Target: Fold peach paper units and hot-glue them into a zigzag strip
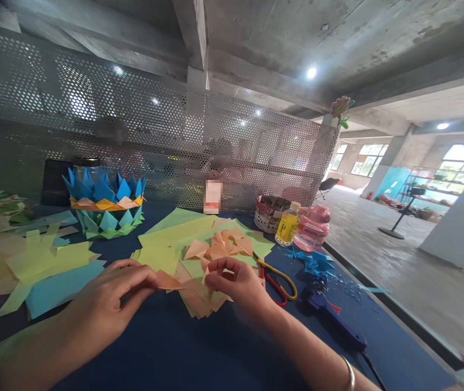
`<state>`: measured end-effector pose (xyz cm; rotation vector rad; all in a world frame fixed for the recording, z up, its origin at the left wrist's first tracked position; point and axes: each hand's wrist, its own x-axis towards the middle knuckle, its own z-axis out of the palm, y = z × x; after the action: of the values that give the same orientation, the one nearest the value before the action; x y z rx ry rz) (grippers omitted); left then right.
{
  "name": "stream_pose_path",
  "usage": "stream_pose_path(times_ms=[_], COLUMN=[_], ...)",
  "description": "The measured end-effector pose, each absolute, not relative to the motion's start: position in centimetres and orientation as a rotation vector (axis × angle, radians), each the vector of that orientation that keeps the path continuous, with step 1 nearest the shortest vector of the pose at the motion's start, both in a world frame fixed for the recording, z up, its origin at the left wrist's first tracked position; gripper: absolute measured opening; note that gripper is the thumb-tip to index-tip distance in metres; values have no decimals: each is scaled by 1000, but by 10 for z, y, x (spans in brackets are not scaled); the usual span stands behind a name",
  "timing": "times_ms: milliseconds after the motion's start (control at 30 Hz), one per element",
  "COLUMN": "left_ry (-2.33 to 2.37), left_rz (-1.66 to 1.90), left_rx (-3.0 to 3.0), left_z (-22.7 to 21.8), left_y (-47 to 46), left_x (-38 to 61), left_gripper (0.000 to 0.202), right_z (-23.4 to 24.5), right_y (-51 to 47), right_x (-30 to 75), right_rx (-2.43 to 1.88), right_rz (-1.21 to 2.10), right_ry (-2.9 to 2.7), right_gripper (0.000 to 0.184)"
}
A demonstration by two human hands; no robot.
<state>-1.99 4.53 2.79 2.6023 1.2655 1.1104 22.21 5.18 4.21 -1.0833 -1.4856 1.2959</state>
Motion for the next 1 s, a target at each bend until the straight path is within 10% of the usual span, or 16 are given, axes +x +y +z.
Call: stream_pose_path(times_ms=[1000], left_ry=[1208], left_rz=[909], left_rx=[2295], left_z=[20], left_y=[41], left_x=[-10], left_gripper=[18], right_z=[35], right_y=[34], right_x=[204], right_rx=[-1197], right_rz=[784], right_ry=[-1864], right_gripper=[28])
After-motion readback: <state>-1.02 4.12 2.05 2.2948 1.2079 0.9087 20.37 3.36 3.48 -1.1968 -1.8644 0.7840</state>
